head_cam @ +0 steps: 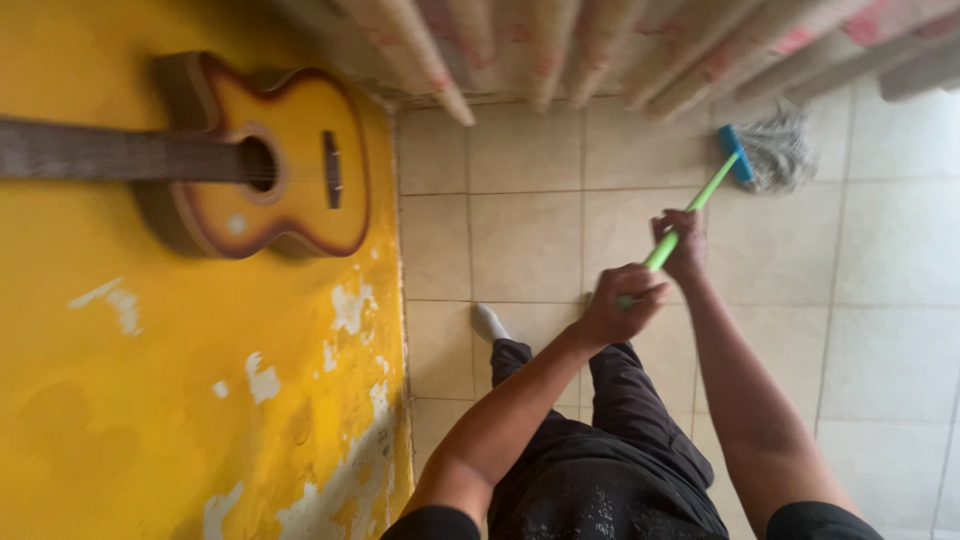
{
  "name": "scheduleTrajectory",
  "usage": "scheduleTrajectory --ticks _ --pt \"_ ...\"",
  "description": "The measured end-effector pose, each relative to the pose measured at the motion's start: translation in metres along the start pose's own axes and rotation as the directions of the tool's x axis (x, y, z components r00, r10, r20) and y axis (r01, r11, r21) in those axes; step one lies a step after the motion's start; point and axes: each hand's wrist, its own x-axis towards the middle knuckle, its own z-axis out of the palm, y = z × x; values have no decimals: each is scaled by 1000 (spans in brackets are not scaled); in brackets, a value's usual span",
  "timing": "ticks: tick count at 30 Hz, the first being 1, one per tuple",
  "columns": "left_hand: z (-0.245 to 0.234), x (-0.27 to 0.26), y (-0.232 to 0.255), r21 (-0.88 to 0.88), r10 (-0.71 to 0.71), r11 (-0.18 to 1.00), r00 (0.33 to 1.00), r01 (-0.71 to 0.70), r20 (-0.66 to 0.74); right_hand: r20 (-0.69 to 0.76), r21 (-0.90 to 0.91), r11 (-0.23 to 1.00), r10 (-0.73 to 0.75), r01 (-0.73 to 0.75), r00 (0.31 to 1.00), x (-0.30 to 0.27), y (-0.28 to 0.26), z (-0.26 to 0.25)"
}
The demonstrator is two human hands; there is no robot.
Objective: The person mops the tiled floor of a room by hand using a mop, moving it back and forth across different sections of the tiles.
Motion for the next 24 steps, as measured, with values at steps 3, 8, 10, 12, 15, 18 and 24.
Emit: scheduleTrajectory --ticks 3,8,10,12,15,18,24 --pt "-74 -39 8 27 54 998 987 -51 -149 19 91 980 -179 177 984 -11 -69 64" --pt "-182 -116 83 -189 -307 951 832 246 -463 381 136 982 -174 132 908 -43 -218 158" --pt "-205 -131 107 36 -72 993 812 114 -579 467 186 947 -321 263 824 -50 -271 181" --pt "-213 -146 124 181 60 981 779 70 -624 588 272 894 -446 355 675 -54 -309 194" --pt "-219 -151 133 288 148 956 746 60 -649 668 377 812 -572 445 477 -53 -352 202" --pt "-220 -152 135 328 207 944 725 29 -658 781 316 839 -495 442 382 -57 -375 194" --pt "-194 -139 161 134 126 989 804 -58 -581 778 256 894 -416 367 471 -63 -353 117"
